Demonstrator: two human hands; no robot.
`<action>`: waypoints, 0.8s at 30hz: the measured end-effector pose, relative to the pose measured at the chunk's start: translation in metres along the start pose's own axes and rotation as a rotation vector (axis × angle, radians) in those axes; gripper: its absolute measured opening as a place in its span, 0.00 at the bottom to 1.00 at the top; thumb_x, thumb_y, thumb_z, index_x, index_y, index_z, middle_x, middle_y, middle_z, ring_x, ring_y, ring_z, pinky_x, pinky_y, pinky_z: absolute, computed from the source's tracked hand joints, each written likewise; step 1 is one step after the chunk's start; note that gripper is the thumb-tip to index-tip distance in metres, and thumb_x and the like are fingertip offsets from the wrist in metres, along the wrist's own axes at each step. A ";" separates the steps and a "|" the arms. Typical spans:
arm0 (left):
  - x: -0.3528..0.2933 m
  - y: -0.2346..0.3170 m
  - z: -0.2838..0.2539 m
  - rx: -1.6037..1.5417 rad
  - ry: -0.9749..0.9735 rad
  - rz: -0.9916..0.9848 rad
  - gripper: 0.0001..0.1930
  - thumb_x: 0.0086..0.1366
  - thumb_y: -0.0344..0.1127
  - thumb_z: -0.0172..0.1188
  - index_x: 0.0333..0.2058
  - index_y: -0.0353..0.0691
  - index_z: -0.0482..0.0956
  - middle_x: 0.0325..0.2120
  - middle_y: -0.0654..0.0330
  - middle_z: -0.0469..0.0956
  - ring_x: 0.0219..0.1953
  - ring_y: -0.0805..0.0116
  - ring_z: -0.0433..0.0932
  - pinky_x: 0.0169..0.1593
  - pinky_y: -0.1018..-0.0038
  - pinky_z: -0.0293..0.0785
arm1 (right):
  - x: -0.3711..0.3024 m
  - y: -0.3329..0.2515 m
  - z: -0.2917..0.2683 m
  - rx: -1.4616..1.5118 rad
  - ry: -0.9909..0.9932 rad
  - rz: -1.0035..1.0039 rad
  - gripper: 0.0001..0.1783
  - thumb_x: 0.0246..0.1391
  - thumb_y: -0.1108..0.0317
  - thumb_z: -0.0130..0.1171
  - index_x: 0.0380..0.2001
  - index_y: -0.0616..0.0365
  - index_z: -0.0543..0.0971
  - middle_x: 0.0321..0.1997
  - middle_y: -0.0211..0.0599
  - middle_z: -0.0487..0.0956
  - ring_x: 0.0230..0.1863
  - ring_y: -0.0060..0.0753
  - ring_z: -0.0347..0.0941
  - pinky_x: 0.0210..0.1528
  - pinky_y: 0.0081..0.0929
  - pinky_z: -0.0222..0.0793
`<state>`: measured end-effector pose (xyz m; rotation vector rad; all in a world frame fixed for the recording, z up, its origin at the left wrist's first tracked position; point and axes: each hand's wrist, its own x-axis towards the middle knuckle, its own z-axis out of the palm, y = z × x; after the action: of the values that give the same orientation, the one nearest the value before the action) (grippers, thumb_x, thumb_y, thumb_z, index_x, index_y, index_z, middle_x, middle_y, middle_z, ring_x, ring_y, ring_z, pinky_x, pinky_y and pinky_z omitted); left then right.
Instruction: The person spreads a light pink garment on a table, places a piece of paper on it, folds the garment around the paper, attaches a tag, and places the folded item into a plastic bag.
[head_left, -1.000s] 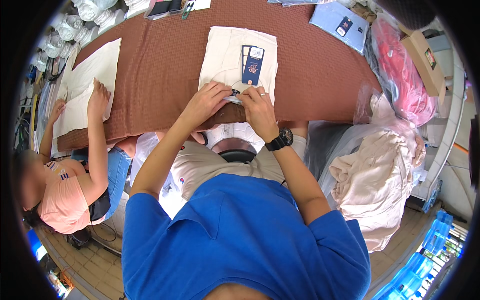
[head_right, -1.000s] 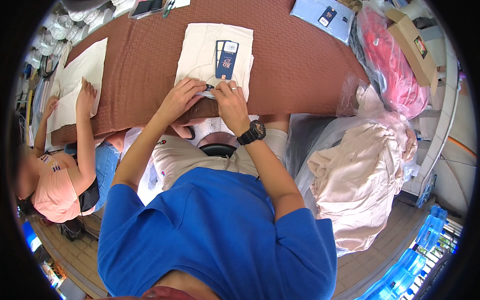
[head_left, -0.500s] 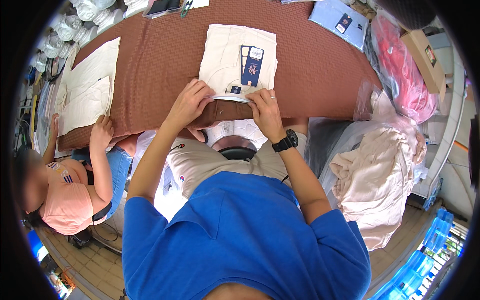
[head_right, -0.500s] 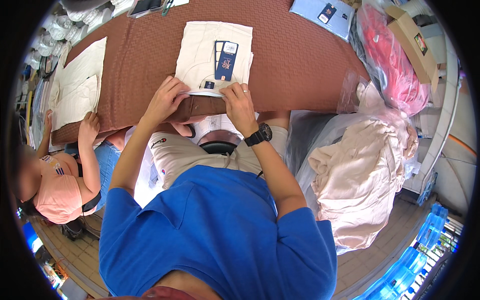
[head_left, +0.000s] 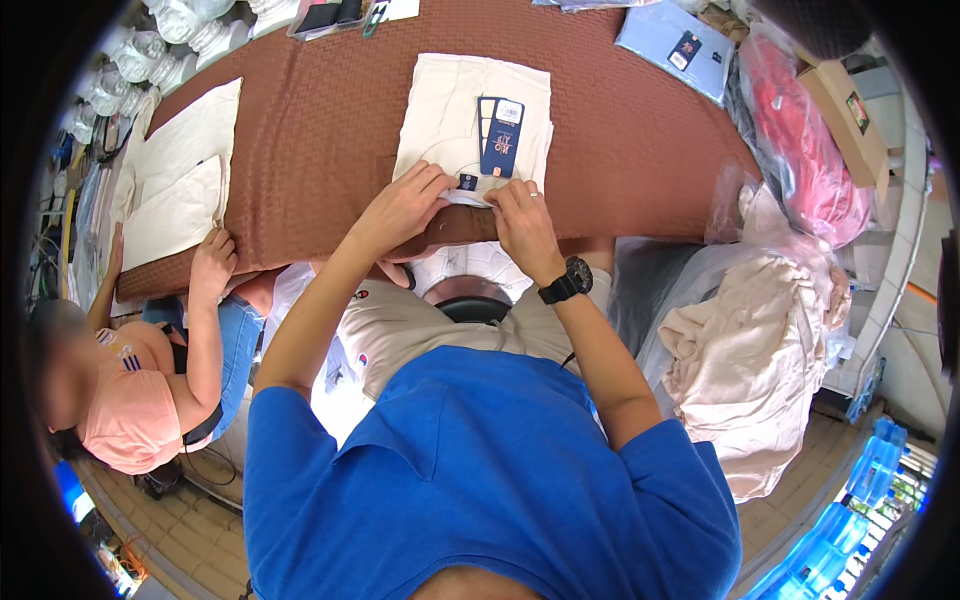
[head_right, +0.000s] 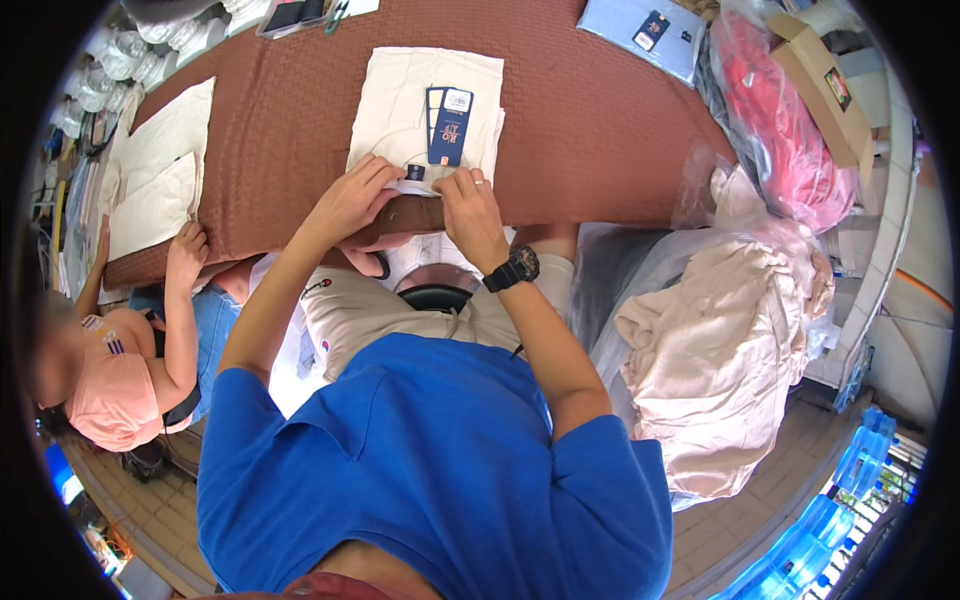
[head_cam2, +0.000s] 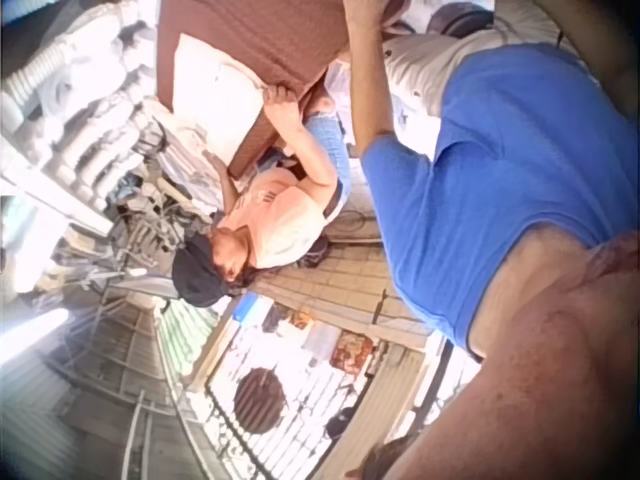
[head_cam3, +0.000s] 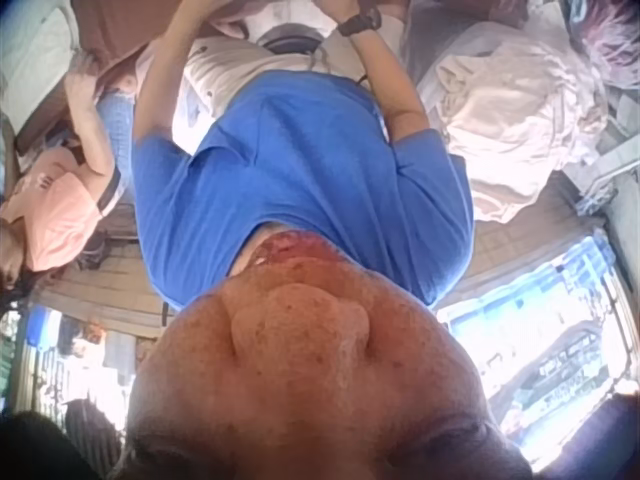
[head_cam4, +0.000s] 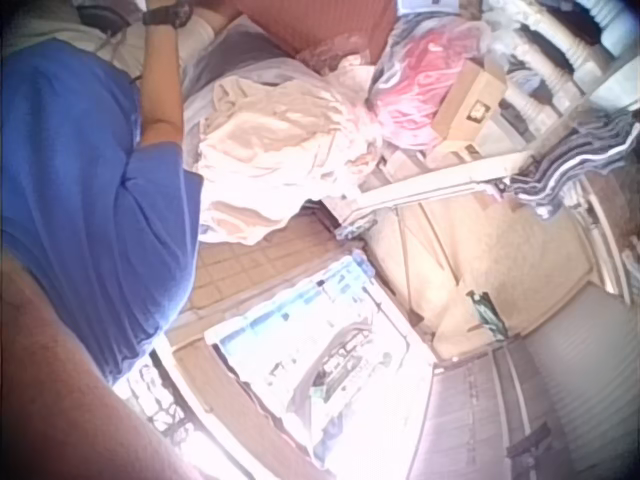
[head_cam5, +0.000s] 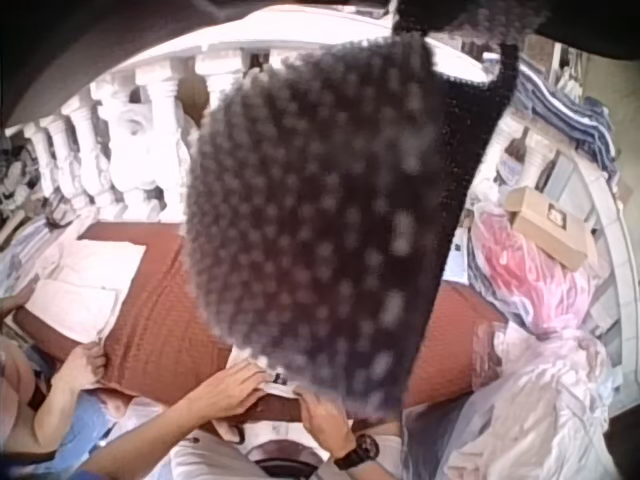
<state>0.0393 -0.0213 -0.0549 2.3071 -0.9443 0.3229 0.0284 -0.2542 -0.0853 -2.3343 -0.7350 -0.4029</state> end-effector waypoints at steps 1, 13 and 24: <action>-0.001 -0.005 0.004 0.007 -0.040 -0.007 0.08 0.59 0.24 0.59 0.38 0.34 0.74 0.36 0.54 0.72 0.43 0.52 0.72 0.47 0.62 0.72 | 0.000 0.001 -0.001 0.009 -0.010 0.004 0.09 0.51 0.80 0.56 0.36 0.58 0.78 0.37 0.40 0.71 0.42 0.46 0.68 0.43 0.40 0.65; -0.010 -0.006 0.015 0.120 0.054 0.062 0.08 0.56 0.26 0.62 0.34 0.37 0.74 0.38 0.56 0.73 0.44 0.55 0.73 0.46 0.62 0.73 | -0.003 0.003 -0.006 0.057 -0.096 0.002 0.09 0.52 0.77 0.58 0.38 0.60 0.80 0.38 0.40 0.73 0.44 0.47 0.69 0.47 0.40 0.66; -0.005 -0.014 0.012 0.088 -0.039 -0.001 0.14 0.54 0.27 0.64 0.39 0.37 0.73 0.41 0.56 0.74 0.47 0.54 0.74 0.51 0.62 0.72 | 0.125 0.054 0.031 -0.245 -0.068 -0.073 0.31 0.63 0.40 0.47 0.65 0.38 0.70 0.74 0.31 0.61 0.74 0.50 0.52 0.72 0.55 0.44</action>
<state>0.0454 -0.0180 -0.0731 2.4014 -0.9656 0.3258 0.1626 -0.2184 -0.0778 -2.5664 -0.8460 -0.4701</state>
